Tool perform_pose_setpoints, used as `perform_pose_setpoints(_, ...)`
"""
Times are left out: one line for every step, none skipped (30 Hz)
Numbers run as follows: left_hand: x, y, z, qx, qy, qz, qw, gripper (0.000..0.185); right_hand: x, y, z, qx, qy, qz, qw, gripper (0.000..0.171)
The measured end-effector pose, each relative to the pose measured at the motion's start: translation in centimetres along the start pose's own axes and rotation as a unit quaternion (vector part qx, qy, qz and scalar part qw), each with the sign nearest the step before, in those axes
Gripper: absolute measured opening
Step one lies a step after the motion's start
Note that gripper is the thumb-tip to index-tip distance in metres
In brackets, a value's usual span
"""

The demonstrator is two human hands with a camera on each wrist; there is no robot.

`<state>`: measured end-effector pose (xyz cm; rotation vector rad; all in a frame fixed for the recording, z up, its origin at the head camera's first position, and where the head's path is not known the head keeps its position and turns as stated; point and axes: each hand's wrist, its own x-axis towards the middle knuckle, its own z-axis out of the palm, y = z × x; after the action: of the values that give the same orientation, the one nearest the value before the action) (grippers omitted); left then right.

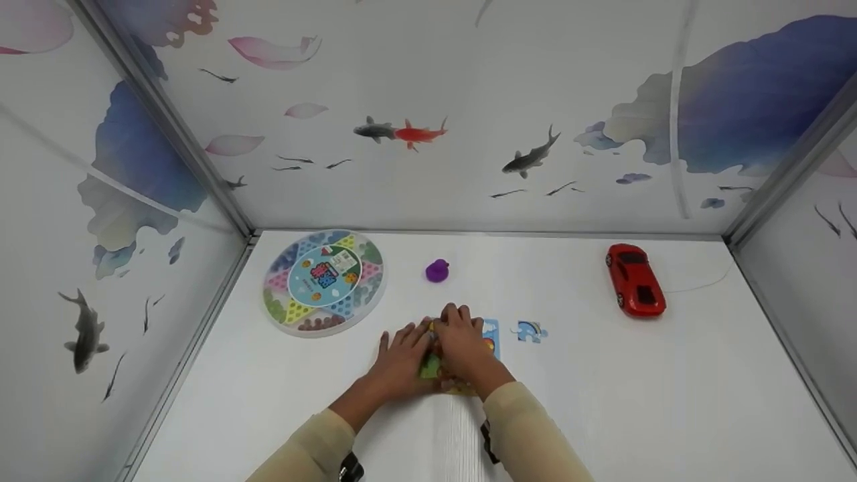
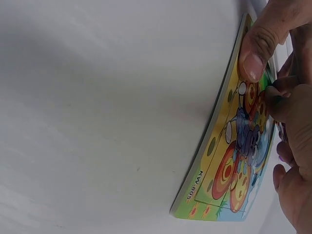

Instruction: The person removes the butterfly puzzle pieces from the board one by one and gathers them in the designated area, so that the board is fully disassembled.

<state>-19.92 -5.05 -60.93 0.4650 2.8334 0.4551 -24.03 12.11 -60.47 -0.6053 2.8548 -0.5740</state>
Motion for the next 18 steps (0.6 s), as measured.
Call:
perform_pose_setpoints(0.0,0.0,0.1,0.0,0.0,0.0,1.0,0.105,-0.1,0.0,0.0,-0.001,-0.001,0.0,1.0,0.061)
perform_pose_setpoints(-0.1,0.0,0.1,0.0,-0.001,0.0,1.0,0.105,-0.2,0.1,0.1,-0.003,-0.002,-0.002,1.0,0.061)
perform_pose_setpoints(-0.2,0.0,0.2,0.002,-0.001,-0.001,1.0,0.105,-0.2,0.1,0.1,-0.005,-0.003,-0.003,1.0,0.059)
perform_pose_setpoints(-0.2,0.0,0.3,0.002,-0.004,-0.002,1.0,0.106,-0.3,0.1,0.2,-0.007,-0.002,-0.008,1.0,0.058)
perform_pose_setpoints(-0.3,0.0,0.3,0.003,-0.004,-0.003,1.0,0.106,-0.5,0.2,0.1,-0.008,0.001,-0.013,1.0,0.056)
perform_pose_setpoints(-0.4,-0.1,0.4,0.003,-0.005,-0.004,1.0,0.106,-0.6,0.3,0.1,-0.011,0.006,-0.02,1.0,0.052)
perform_pose_setpoints(-0.5,-0.1,0.4,0.004,-0.005,-0.005,1.0,0.107,-0.8,0.4,0.0,-0.016,0.011,-0.025,0.999,0.05)
perform_pose_setpoints(-0.5,-0.1,0.4,0.004,-0.008,-0.006,0.9999,0.107,-1.0,0.6,-0.1,-0.023,0.018,-0.032,0.999,0.047)
perform_pose_setpoints(-0.5,-0.1,0.4,0.004,-0.01,-0.006,0.9999,0.107,-1.1,0.9,-0.3,-0.029,0.022,-0.037,0.999,0.046)
perform_pose_setpoints(-0.5,-0.1,0.4,0.002,-0.011,-0.008,0.9999,0.107,-1.3,1.3,-0.6,-0.035,0.028,-0.041,0.998,0.046)
perform_pose_setpoints(-0.4,-0.1,0.4,0.0,-0.011,-0.008,0.9999,0.106,-1.5,1.7,-0.8,-0.038,0.034,-0.042,0.998,0.046)
perform_pose_setpoints(-0.4,-0.1,0.3,-0.002,-0.01,-0.009,0.9999,0.106,-1.6,2.2,-1.1,-0.042,0.04,-0.043,0.997,0.046)
perform_pose_setpoints(-0.3,0.0,0.2,-0.002,-0.009,-0.01,0.9999,0.106,-1.8,2.7,-1.5,-0.042,0.044,-0.043,0.997,0.048)
perform_pose_setpoints(-0.2,0.0,0.2,-0.003,-0.008,-0.01,0.9999,0.106,-1.9,3.2,-1.9,-0.039,0.049,-0.042,0.997,0.048)
perform_pose_setpoints(-0.1,0.0,0.1,-0.004,-0.006,-0.011,0.9999,0.106,-2.1,3.8,-2.2,-0.034,0.052,-0.04,0.997,0.05)
perform_pose_setpoints(0.0,0.1,0.0,-0.006,-0.003,-0.011,0.9999,0.106,-2.2,4.4,-2.5,-0.03,0.059,-0.04,0.997,0.051)
perform_pose_setpoints(0.0,0.1,-0.1,-0.008,-0.001,-0.012,0.9999,0.105,-2.4,4.9,-2.9,-0.026,0.064,-0.037,0.997,0.051)
perform_pose_setpoints(0.1,0.1,-0.1,-0.008,0.0,-0.012,0.9999,0.105,-2.6,5.5,-3.2,-0.023,0.066,-0.035,0.997,0.052)
